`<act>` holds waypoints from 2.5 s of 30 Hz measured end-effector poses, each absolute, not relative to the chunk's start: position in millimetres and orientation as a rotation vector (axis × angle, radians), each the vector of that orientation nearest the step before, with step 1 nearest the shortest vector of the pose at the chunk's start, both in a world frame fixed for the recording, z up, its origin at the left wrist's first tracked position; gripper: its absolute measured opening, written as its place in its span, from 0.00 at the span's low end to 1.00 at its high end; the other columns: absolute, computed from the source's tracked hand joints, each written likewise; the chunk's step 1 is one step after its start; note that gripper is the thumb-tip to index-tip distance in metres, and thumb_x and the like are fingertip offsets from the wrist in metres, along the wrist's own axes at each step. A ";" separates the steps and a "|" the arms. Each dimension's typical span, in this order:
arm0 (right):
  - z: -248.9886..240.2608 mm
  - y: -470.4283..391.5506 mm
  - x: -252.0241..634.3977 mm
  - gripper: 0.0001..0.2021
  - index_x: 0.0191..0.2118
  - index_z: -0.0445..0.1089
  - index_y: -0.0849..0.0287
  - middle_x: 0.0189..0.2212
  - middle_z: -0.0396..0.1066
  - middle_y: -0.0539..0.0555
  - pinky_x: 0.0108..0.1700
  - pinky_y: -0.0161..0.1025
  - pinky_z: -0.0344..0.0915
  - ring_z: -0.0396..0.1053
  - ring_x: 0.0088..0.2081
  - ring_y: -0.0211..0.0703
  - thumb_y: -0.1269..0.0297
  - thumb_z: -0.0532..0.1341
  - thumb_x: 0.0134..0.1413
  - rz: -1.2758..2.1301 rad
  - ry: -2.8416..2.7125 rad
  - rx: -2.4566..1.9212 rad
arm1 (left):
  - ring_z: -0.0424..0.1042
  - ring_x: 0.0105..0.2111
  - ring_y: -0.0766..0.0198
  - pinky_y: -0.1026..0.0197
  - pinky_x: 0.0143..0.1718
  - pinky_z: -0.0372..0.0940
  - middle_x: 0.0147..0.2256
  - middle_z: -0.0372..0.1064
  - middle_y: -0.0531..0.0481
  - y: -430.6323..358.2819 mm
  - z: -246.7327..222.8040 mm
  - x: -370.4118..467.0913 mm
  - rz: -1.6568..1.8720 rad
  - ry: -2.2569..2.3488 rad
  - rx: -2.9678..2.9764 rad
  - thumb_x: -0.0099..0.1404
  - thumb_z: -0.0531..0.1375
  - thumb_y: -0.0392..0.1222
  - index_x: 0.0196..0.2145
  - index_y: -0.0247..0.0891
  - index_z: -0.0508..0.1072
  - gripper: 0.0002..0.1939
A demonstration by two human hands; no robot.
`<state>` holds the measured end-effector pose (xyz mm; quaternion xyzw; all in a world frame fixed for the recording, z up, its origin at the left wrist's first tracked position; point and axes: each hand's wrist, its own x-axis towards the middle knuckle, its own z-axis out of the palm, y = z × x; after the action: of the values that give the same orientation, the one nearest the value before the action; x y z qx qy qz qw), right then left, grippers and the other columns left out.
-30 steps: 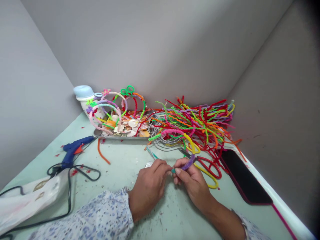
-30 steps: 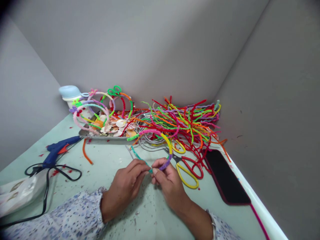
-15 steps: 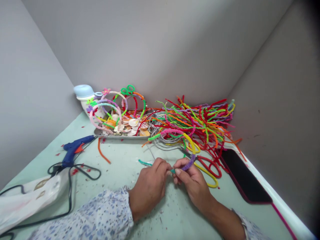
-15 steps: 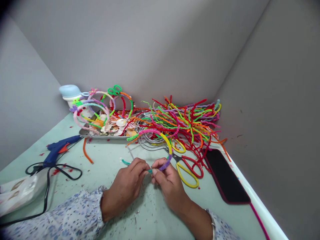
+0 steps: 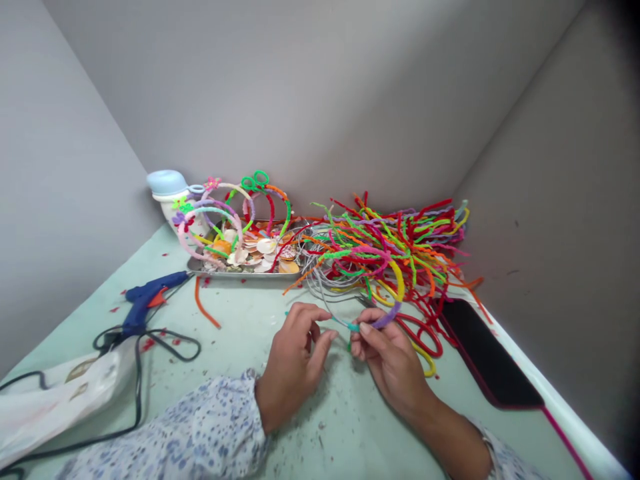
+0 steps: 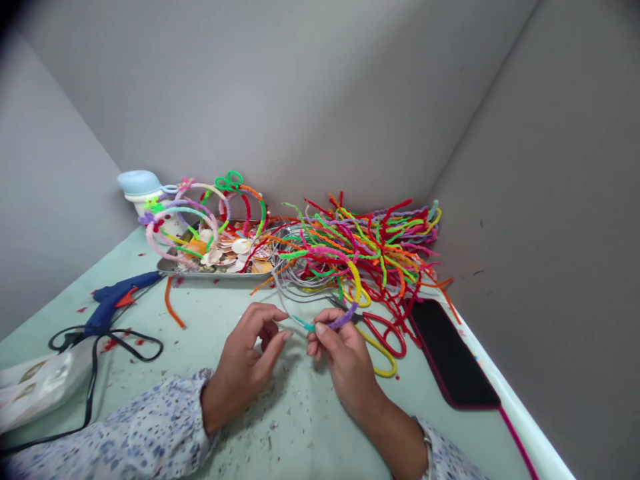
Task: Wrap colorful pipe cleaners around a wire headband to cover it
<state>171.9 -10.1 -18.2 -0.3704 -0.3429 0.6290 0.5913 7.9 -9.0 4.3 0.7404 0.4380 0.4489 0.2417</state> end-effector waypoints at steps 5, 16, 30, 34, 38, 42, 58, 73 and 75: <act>-19.5 -14.3 171.1 0.08 0.37 0.65 0.57 0.23 0.69 0.47 0.28 0.32 0.61 0.66 0.24 0.35 0.62 0.63 0.53 1.527 -0.888 -0.836 | 0.65 0.30 0.67 0.64 0.31 0.62 0.38 0.64 0.48 -6.6 6.0 9.2 1.158 1.185 1.983 0.63 0.58 0.34 0.43 0.38 0.69 0.09; -20.9 -17.6 172.3 0.07 0.39 0.65 0.56 0.24 0.69 0.47 0.30 0.34 0.61 0.66 0.26 0.36 0.62 0.61 0.57 1.536 -0.984 -0.828 | 0.67 0.34 0.66 0.65 0.34 0.62 0.35 0.67 0.48 -4.1 5.6 7.1 1.172 1.087 2.000 0.63 0.58 0.32 0.35 0.36 0.74 0.05; -15.5 -20.0 168.7 0.11 0.38 0.65 0.58 0.24 0.68 0.48 0.31 0.36 0.63 0.66 0.27 0.38 0.57 0.62 0.55 1.366 -1.088 -0.997 | 0.68 0.38 0.62 0.61 0.41 0.63 0.35 0.68 0.47 -6.0 7.7 9.1 1.103 1.078 1.942 0.64 0.55 0.33 0.31 0.36 0.71 0.06; -14.1 -18.9 169.4 0.10 0.38 0.65 0.57 0.24 0.67 0.48 0.32 0.37 0.63 0.65 0.27 0.38 0.57 0.61 0.56 1.296 -1.132 -1.032 | 0.68 0.31 0.65 0.64 0.35 0.63 0.33 0.70 0.49 -5.8 11.2 10.4 0.965 1.101 1.832 0.65 0.55 0.37 0.34 0.36 0.71 0.06; -13.4 -17.6 170.3 0.09 0.37 0.65 0.57 0.23 0.67 0.48 0.32 0.37 0.63 0.65 0.27 0.39 0.57 0.60 0.56 1.274 -1.170 -1.049 | 0.68 0.31 0.65 0.65 0.34 0.62 0.30 0.70 0.50 -2.2 20.5 11.1 0.926 1.069 1.750 0.67 0.53 0.41 0.31 0.35 0.72 0.11; -14.8 -18.2 170.5 0.10 0.38 0.64 0.57 0.24 0.68 0.48 0.31 0.37 0.63 0.66 0.27 0.39 0.57 0.60 0.56 1.282 -1.153 -1.054 | 0.68 0.29 0.66 0.66 0.30 0.60 0.30 0.70 0.49 3.9 26.0 9.8 0.813 1.100 1.691 0.66 0.54 0.42 0.30 0.33 0.73 0.12; -12.7 -17.9 169.7 0.10 0.36 0.65 0.57 0.21 0.67 0.48 0.30 0.36 0.62 0.64 0.25 0.38 0.57 0.62 0.54 1.370 -1.142 -1.068 | 0.61 0.23 0.70 0.67 0.26 0.55 0.24 0.66 0.54 17.3 24.5 2.5 0.640 0.966 1.625 0.63 0.55 0.43 0.28 0.34 0.71 0.11; -16.2 -17.8 170.7 0.09 0.38 0.64 0.58 0.22 0.66 0.47 0.32 0.36 0.60 0.63 0.27 0.37 0.58 0.59 0.56 1.409 -1.183 -1.104 | 0.55 0.23 0.70 0.66 0.26 0.51 0.23 0.59 0.56 18.2 16.9 0.7 0.575 0.900 1.514 0.64 0.54 0.46 0.26 0.33 0.68 0.14; -16.2 -17.1 170.8 0.10 0.39 0.63 0.58 0.22 0.66 0.47 0.31 0.36 0.60 0.63 0.27 0.37 0.58 0.59 0.56 1.408 -1.190 -1.107 | 0.55 0.24 0.69 0.66 0.27 0.51 0.23 0.59 0.55 17.8 16.6 1.6 0.590 0.904 1.489 0.63 0.55 0.48 0.26 0.33 0.68 0.15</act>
<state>170.8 -17.1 -16.2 -0.4530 -0.4867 0.5760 0.4755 1.6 17.8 16.6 0.6438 0.3911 0.2552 0.6061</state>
